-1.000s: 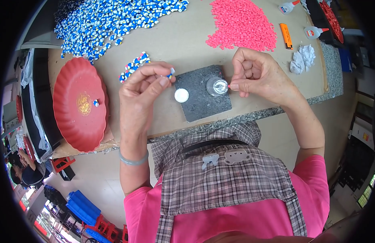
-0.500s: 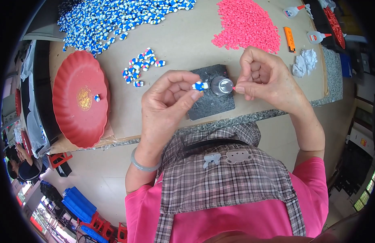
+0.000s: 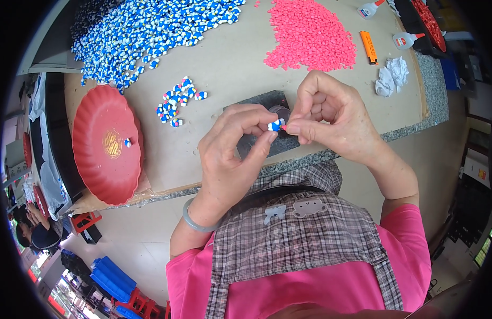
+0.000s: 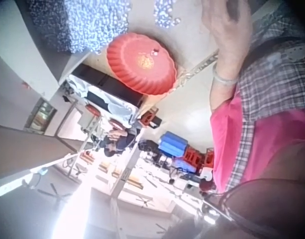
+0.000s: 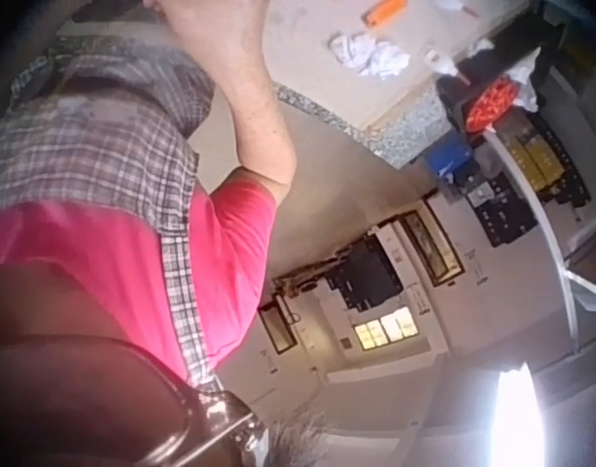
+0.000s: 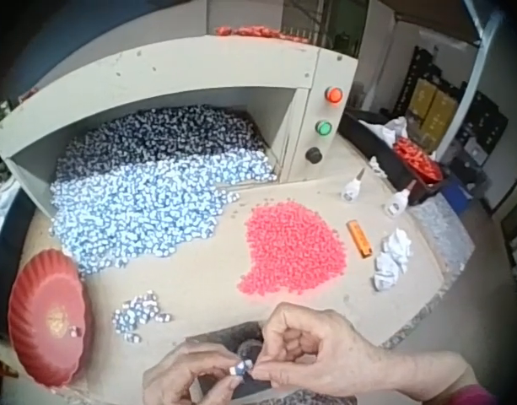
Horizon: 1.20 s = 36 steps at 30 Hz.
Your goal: The person assembles figurines by picking up figurine bodies, applying glue to small components, and attaching the components to the bodies by hand.
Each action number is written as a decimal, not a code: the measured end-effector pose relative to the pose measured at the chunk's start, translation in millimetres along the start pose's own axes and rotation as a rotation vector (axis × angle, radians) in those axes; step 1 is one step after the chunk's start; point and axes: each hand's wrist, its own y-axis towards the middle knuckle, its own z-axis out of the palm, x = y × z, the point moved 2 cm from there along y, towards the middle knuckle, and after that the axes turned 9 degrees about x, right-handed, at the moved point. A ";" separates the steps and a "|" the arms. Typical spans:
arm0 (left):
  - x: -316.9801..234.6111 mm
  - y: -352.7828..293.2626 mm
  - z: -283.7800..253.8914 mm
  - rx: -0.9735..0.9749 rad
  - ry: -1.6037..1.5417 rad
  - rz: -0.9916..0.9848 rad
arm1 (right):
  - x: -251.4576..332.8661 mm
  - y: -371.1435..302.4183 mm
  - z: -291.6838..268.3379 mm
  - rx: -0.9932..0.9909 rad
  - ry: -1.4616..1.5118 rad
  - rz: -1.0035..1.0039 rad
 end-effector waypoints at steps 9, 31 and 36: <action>-10.4 3.6 2.4 0.042 0.255 0.144 | 1.5 -1.4 3.3 -0.004 -0.127 0.017; 13.9 -7.9 -82.2 -0.120 0.847 -0.111 | -48.4 6.1 -72.5 -0.422 -1.119 -0.181; 23.5 39.8 -86.1 -0.079 0.895 0.064 | -44.1 7.9 -69.5 -0.336 -1.156 -0.271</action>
